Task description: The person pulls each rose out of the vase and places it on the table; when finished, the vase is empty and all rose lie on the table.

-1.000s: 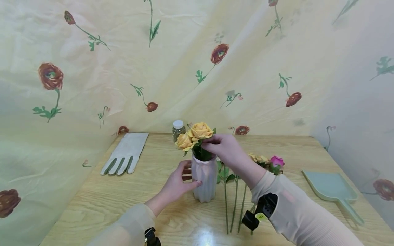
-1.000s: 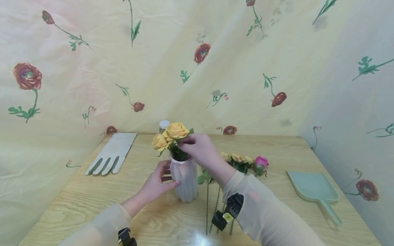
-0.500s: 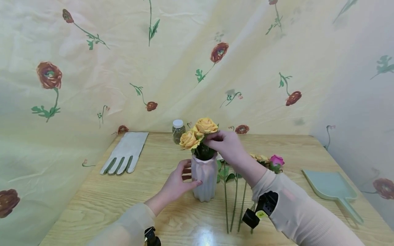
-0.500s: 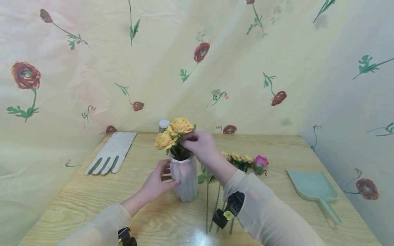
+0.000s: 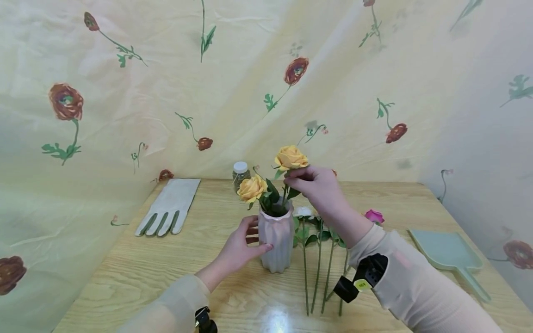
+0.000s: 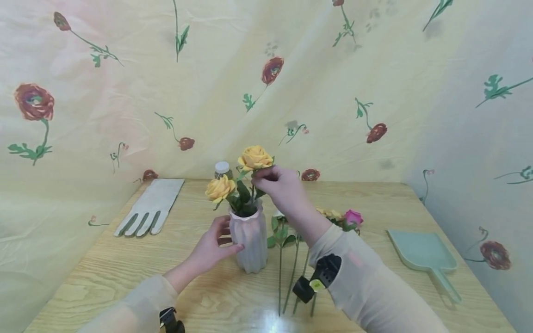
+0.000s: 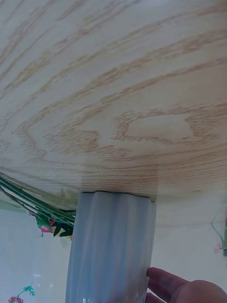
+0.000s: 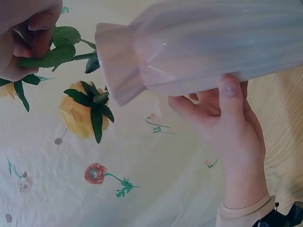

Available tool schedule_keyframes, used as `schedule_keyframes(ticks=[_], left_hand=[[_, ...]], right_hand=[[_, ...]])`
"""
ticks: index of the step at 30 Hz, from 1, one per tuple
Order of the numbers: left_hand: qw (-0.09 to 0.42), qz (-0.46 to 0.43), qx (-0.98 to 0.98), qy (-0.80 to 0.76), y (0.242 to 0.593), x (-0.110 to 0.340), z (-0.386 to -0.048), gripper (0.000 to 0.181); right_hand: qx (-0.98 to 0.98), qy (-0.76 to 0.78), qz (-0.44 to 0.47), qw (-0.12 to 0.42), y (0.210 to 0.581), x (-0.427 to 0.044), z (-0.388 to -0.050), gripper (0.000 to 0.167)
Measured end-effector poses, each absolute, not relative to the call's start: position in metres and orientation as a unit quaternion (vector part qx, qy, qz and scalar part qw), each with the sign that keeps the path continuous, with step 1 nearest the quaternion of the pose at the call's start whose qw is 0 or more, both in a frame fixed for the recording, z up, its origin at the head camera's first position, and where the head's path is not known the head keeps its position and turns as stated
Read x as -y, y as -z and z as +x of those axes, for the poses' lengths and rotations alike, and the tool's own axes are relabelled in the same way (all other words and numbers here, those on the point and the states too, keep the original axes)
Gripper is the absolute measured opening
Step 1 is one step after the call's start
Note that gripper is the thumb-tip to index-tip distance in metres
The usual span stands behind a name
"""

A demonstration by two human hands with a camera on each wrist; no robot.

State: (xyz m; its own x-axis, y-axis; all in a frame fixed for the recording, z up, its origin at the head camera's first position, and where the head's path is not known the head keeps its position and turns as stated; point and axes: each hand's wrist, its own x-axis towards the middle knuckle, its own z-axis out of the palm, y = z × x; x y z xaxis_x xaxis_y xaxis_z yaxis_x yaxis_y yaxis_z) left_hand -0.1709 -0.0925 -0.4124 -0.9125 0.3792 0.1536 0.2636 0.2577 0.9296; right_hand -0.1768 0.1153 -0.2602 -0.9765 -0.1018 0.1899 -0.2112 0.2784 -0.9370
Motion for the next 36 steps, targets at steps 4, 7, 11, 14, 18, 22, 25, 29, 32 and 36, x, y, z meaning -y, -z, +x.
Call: schedule_keyframes(ticks=[4, 7, 11, 14, 18, 22, 25, 29, 32, 36], left_hand=[[0.053, 0.201, -0.789, -0.578, 0.411, 0.092, -0.17, 0.07], [0.054, 0.199, -0.788, -0.58, 0.411, 0.092, -0.169, 0.07], [0.054, 0.202, -0.786, -0.582, 0.411, 0.092, -0.169, 0.07], [0.054, 0.202, -0.785, -0.583, 0.412, 0.092, -0.169, 0.07], [0.056, 0.199, -0.784, -0.585, 0.411, 0.092, -0.169, 0.07], [0.059, 0.197, -0.787, -0.582, 0.411, 0.092, -0.169, 0.07], [0.058, 0.198, -0.79, -0.578, 0.411, 0.092, -0.169, 0.07], [0.057, 0.198, -0.79, -0.578, 0.411, 0.091, -0.17, 0.069], [0.055, 0.198, -0.79, -0.577, 0.412, 0.091, -0.17, 0.069], [0.052, 0.2, -0.792, -0.575, 0.412, 0.092, -0.17, 0.069]], right_hand=[[0.787, -0.608, 0.099, 0.032, 0.256, -0.122, -0.178, 0.022], [0.779, -0.618, 0.109, 0.021, 0.251, -0.128, -0.177, 0.019], [0.754, -0.646, 0.121, 0.013, 0.246, -0.135, -0.175, 0.013], [0.727, -0.676, 0.119, 0.008, 0.244, -0.138, -0.174, 0.012], [0.688, -0.716, 0.118, 0.007, 0.242, -0.143, -0.172, 0.022], [0.663, -0.737, 0.131, 0.011, 0.243, -0.149, -0.171, 0.033], [0.655, -0.743, 0.134, 0.019, 0.244, -0.152, -0.171, 0.03], [0.642, -0.755, 0.131, 0.026, 0.243, -0.155, -0.169, 0.024], [0.636, -0.76, 0.13, 0.024, 0.242, -0.156, -0.168, 0.025], [0.624, -0.771, 0.13, 0.018, 0.242, -0.158, -0.167, 0.022]])
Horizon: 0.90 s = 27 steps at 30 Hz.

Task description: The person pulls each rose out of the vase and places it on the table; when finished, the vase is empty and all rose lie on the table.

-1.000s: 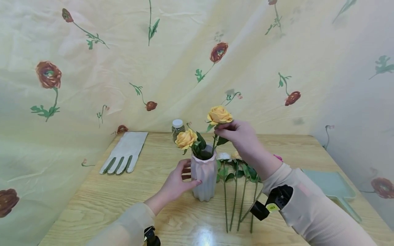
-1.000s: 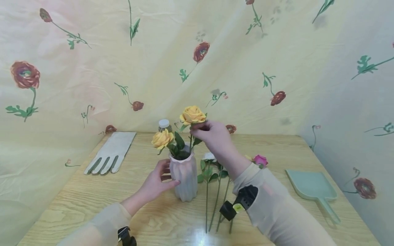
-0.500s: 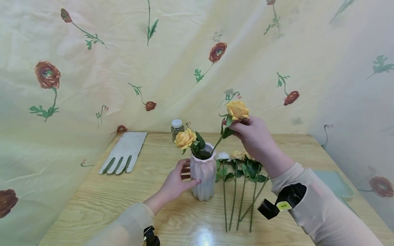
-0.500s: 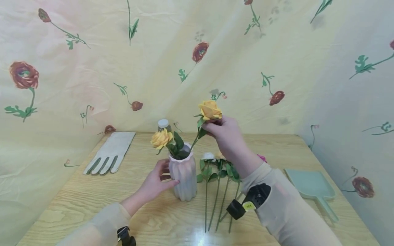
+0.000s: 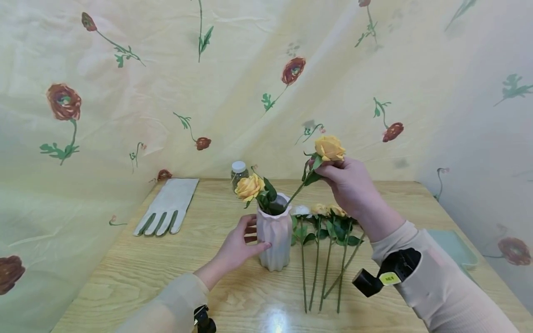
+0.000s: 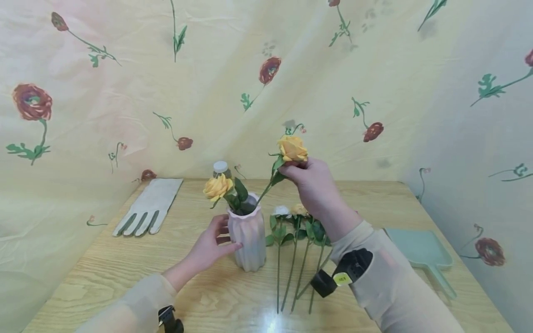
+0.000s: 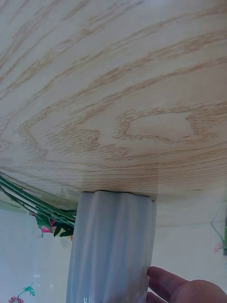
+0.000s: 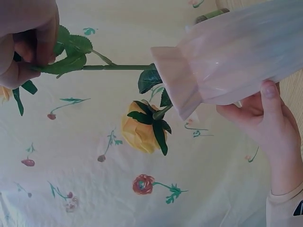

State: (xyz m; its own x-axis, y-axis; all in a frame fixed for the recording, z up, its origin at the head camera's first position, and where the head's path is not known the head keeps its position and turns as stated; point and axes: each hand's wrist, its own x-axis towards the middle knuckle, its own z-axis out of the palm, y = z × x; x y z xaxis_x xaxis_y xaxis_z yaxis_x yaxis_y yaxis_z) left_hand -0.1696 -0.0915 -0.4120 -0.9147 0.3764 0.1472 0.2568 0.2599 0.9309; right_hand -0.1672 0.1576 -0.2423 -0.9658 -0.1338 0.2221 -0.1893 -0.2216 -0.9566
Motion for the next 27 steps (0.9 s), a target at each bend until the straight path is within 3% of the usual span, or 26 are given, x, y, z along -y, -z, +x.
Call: schedule_keyframes(ticks=[4, 9, 17, 22, 27], left_hand=[[0.052, 0.199, -0.794, -0.573, 0.412, 0.091, -0.169, 0.069], [0.056, 0.197, -0.793, -0.573, 0.412, 0.091, -0.168, 0.069], [0.06, 0.195, -0.792, -0.575, 0.413, 0.091, -0.169, 0.07], [0.063, 0.19, -0.793, -0.576, 0.413, 0.092, -0.168, 0.071], [0.069, 0.187, -0.793, -0.576, 0.411, 0.092, -0.166, 0.071]], right_hand=[[0.599, -0.791, 0.121, 0.023, 0.244, -0.162, -0.166, 0.011], [0.553, -0.824, 0.11, 0.054, 0.245, -0.167, -0.161, 0.018], [0.466, -0.87, 0.115, 0.113, 0.247, -0.184, -0.154, 0.01], [0.452, -0.873, 0.132, 0.127, 0.248, -0.194, -0.153, 0.023], [0.436, -0.882, 0.128, 0.127, 0.246, -0.198, -0.153, 0.017]])
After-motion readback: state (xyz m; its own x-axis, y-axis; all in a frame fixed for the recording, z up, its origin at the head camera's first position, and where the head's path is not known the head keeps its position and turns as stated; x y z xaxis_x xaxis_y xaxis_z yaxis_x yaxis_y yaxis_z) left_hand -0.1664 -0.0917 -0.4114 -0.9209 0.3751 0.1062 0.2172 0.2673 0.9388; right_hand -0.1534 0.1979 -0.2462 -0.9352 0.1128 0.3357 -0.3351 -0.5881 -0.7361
